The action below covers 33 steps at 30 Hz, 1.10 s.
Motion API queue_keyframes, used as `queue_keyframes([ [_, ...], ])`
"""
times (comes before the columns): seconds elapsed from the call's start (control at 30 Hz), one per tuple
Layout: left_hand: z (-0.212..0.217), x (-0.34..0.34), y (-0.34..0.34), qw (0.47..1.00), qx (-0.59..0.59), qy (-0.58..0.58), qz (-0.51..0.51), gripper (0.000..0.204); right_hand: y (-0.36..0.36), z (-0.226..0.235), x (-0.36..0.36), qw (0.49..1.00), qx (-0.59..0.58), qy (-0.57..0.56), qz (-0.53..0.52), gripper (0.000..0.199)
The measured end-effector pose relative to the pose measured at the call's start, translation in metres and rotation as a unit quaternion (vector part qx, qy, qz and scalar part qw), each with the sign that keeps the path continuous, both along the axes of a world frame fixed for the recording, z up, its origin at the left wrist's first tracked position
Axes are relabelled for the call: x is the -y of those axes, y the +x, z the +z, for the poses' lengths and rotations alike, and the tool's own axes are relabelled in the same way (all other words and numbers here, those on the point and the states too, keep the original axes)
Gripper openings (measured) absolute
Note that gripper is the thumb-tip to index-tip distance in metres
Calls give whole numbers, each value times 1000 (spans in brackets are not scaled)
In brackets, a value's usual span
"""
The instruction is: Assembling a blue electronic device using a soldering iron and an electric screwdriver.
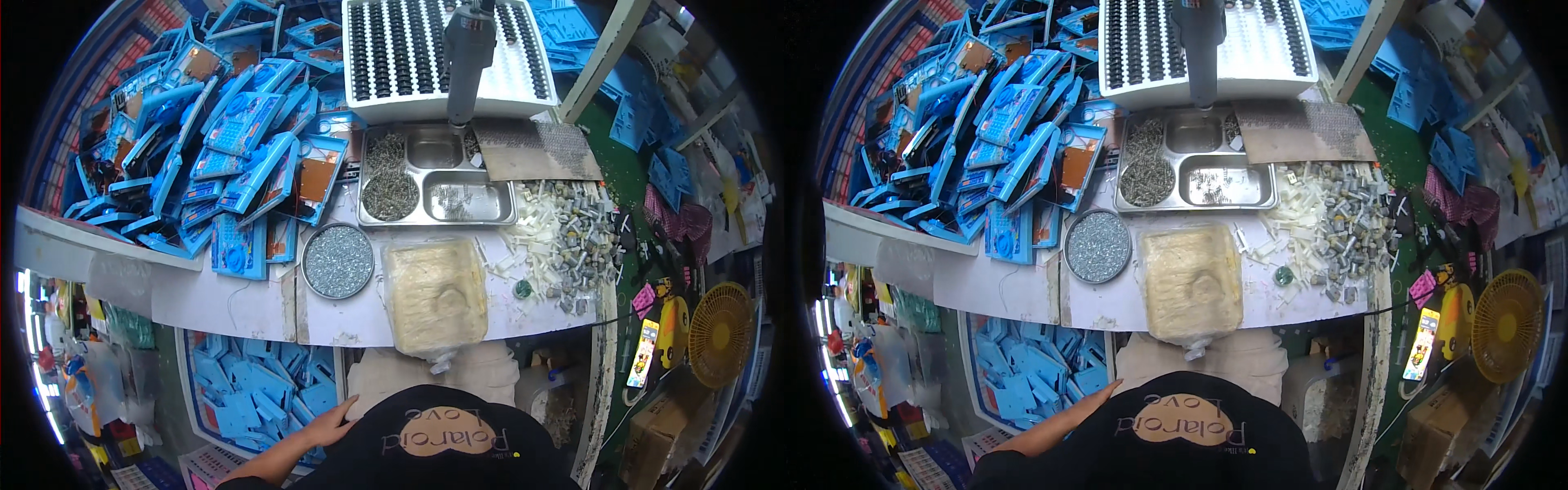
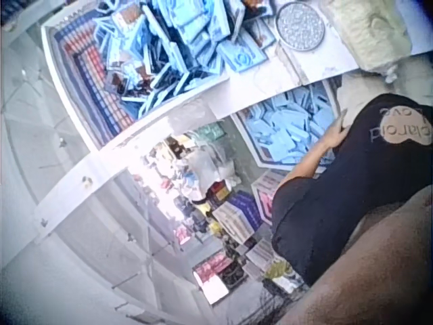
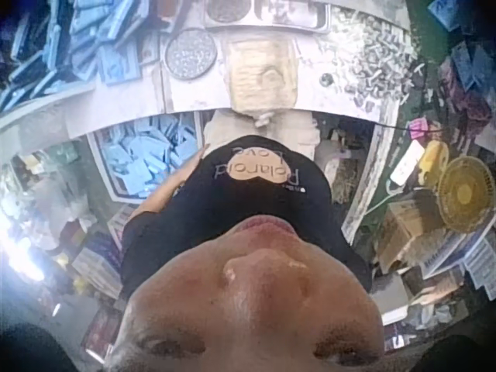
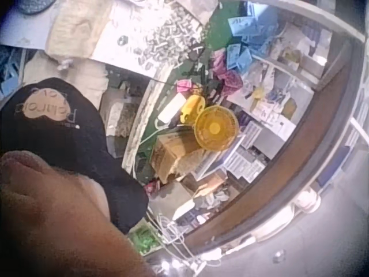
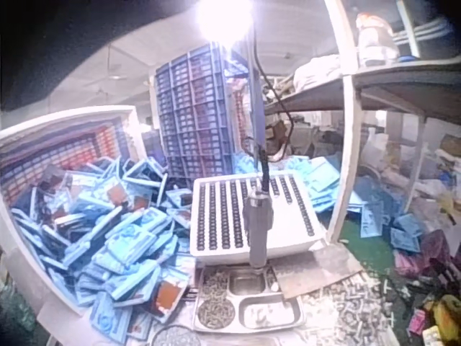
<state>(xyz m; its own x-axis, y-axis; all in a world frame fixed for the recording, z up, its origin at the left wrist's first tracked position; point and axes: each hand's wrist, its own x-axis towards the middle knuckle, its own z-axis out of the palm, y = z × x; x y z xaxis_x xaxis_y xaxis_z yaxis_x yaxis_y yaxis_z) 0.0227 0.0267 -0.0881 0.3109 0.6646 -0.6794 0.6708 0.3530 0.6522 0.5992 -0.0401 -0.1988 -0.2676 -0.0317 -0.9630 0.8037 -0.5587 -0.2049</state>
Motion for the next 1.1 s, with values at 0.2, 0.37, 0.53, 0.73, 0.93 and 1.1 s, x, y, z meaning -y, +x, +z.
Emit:
queue_keyframes([
  [0.2,-4,28,-31,991,-55,-22,-120,65,-5,6,12,991,56,35,-115,30],
  [0.37,23,41,-19,976,-51,-140,-156,57,2,11,-3,990,73,50,-108,32],
  [0.53,-11,86,-10,936,-2,-254,-242,53,15,21,-16,991,83,52,-89,35],
  [0.73,-7,92,-1,929,2,-311,-203,52,35,30,-44,997,73,2,-13,39],
  [0.93,63,-87,-37,962,-16,-58,-265,38,0,105,-198,973,-7,32,229,43],
  [1.1,179,-367,-19,730,-192,643,128,32,-113,235,-291,897,-80,401,171,33],
])
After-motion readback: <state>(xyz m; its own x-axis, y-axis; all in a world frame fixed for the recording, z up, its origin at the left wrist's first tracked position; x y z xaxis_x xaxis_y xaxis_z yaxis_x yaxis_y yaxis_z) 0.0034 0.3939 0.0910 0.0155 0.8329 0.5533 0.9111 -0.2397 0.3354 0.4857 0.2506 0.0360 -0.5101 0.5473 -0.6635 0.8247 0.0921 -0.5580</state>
